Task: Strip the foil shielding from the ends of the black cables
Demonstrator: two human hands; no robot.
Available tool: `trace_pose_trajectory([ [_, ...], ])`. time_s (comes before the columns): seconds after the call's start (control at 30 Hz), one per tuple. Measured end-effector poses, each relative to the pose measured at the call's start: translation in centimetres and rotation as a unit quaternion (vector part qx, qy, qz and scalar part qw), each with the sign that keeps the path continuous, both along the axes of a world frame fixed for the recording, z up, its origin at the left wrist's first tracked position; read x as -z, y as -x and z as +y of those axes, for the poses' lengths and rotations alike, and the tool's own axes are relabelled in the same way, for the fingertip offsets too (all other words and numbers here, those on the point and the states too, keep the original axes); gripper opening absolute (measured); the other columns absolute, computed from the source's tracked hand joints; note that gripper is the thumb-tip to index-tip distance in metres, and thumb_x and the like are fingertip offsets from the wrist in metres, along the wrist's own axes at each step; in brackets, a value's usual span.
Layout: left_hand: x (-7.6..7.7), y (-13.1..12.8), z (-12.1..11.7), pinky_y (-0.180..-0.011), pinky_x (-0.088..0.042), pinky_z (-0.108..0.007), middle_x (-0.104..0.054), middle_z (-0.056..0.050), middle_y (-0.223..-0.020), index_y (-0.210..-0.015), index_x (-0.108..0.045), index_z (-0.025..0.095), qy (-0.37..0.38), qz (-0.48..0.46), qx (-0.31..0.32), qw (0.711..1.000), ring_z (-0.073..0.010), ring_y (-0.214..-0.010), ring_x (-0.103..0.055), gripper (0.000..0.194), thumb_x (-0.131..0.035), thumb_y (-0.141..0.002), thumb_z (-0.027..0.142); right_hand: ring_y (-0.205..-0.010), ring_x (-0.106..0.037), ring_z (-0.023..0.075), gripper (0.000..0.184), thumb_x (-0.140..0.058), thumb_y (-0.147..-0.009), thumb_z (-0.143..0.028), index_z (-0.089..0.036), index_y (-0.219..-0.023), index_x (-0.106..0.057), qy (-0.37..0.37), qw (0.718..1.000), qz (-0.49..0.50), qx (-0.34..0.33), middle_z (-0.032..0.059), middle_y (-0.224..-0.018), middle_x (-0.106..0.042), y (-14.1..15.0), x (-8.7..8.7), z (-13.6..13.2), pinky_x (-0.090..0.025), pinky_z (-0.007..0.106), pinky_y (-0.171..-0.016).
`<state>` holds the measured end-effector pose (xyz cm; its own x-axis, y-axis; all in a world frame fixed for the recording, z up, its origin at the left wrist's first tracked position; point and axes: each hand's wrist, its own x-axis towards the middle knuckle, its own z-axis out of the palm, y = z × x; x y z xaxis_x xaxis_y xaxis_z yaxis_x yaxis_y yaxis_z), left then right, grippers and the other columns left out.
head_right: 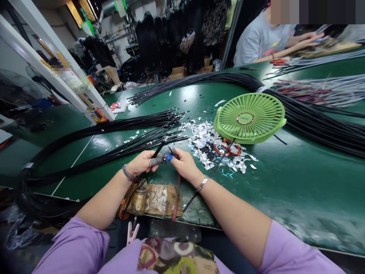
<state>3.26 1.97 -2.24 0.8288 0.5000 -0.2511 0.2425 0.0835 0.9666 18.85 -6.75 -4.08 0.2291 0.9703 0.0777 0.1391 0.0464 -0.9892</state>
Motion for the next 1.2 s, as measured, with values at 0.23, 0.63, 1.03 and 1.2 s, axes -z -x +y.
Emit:
trace_pose_trajectory([
  [0.23,0.5,0.2,0.4,-0.039,-0.025,-0.019,-0.057,0.003,-0.053,-0.078,-0.061,0.013,-0.041,-0.004,0.025,0.999,-0.0041,-0.037,-0.037,0.043,-0.07,-0.069,0.054,-0.041,-0.031,0.0071,0.045,-0.07,-0.064,-0.062,-0.022,-0.069,-0.05,0.072,0.99,0.12,-0.014,-0.0076,-0.052,-0.043,0.7,0.5,0.4,-0.026,0.024,-0.04],
  [0.63,0.8,-0.3,1.0,-0.055,-0.033,-0.022,-0.048,0.004,-0.058,-0.063,-0.056,0.014,-0.182,-0.05,-0.099,0.977,-0.0082,-0.057,-0.038,0.043,-0.07,-0.066,0.055,-0.057,-0.041,0.0151,0.015,-0.052,-0.072,-0.02,-0.023,-0.061,-0.042,-0.074,0.939,-0.332,-0.06,-0.0002,-0.059,-0.05,0.1,0.4,-0.5,-0.03,0.028,-0.056],
  [1.03,1.1,0.1,1.1,-0.045,-0.025,-0.02,-0.041,0.006,-0.049,-0.069,-0.062,0.012,-0.089,-0.032,-0.035,0.995,-0.0055,-0.045,-0.031,0.046,-0.07,-0.066,0.058,-0.062,-0.043,0.0163,0.013,-0.049,-0.074,-0.018,-0.023,-0.063,-0.043,-0.093,0.913,-0.398,-0.009,0.0018,-0.064,-0.051,-1.1,0.6,0.0,-0.03,0.028,-0.058],
  [1.2,1.2,0.1,1.2,-0.058,-0.036,-0.022,-0.054,0.001,-0.061,-0.071,-0.064,0.013,-0.234,0.0,-0.006,0.972,-0.0107,-0.059,-0.045,0.026,-0.065,-0.076,0.039,-0.06,-0.042,0.0159,0.015,-0.051,-0.069,-0.021,-0.023,-0.059,-0.04,-0.084,0.917,-0.386,-0.048,0.0013,-0.061,-0.049,-1.3,0.2,-0.2,-0.029,0.029,-0.058],
])
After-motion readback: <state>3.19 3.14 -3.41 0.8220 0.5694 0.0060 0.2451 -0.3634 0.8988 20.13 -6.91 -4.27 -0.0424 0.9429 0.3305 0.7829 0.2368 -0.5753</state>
